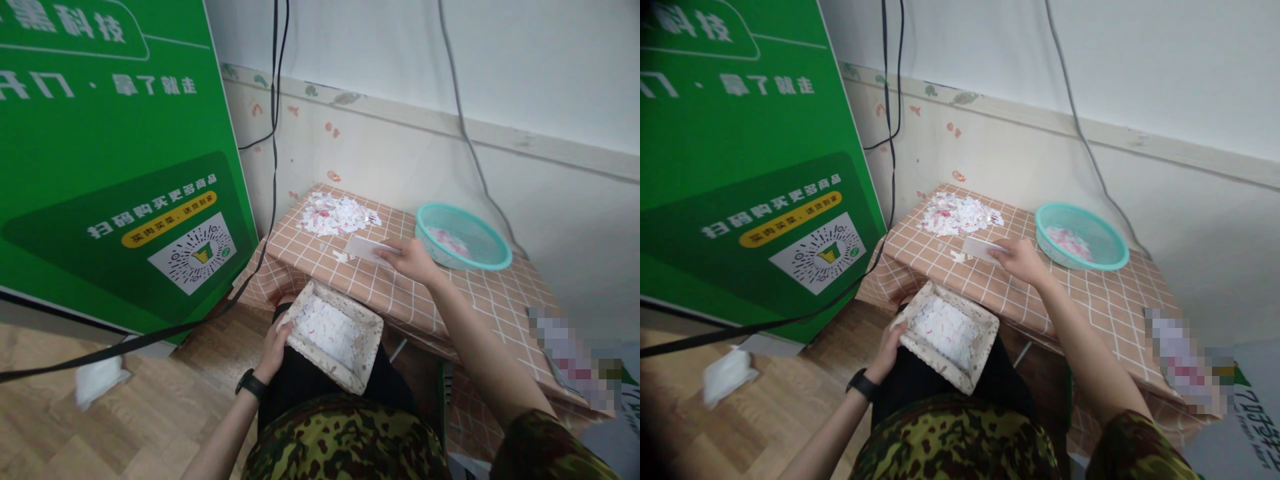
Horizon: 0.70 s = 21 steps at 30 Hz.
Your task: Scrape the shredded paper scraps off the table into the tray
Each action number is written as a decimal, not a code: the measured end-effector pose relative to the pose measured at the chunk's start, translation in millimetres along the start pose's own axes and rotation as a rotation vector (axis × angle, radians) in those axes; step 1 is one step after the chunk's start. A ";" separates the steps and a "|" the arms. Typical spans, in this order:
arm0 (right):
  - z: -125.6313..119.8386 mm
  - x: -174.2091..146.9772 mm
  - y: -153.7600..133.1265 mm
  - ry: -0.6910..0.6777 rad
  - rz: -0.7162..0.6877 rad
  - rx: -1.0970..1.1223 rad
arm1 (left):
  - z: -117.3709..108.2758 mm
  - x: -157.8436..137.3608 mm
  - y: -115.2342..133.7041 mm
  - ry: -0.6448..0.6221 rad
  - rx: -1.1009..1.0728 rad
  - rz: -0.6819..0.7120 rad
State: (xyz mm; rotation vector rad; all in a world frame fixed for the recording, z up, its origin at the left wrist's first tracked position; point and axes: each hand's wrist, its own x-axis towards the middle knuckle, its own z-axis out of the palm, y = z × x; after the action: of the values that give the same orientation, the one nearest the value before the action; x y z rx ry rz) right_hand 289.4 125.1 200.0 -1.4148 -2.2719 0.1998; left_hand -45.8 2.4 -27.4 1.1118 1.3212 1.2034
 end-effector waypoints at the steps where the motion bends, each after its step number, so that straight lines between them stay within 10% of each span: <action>1: 0.4 -0.4 -0.1 -0.008 -0.005 -0.002 | 0.1 0.2 -0.7 -0.003 0.001 0.004; 21: -7.6 -7.8 -9.7 -0.058 -0.042 0.041 | -0.9 2.3 -5.1 -0.002 -0.007 0.027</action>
State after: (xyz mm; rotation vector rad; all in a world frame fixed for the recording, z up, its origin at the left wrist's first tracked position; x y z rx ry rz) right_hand 287.8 112.9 207.8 -1.3555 -2.3287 0.2761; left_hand -47.0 4.2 -32.7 1.1290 1.3035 1.2250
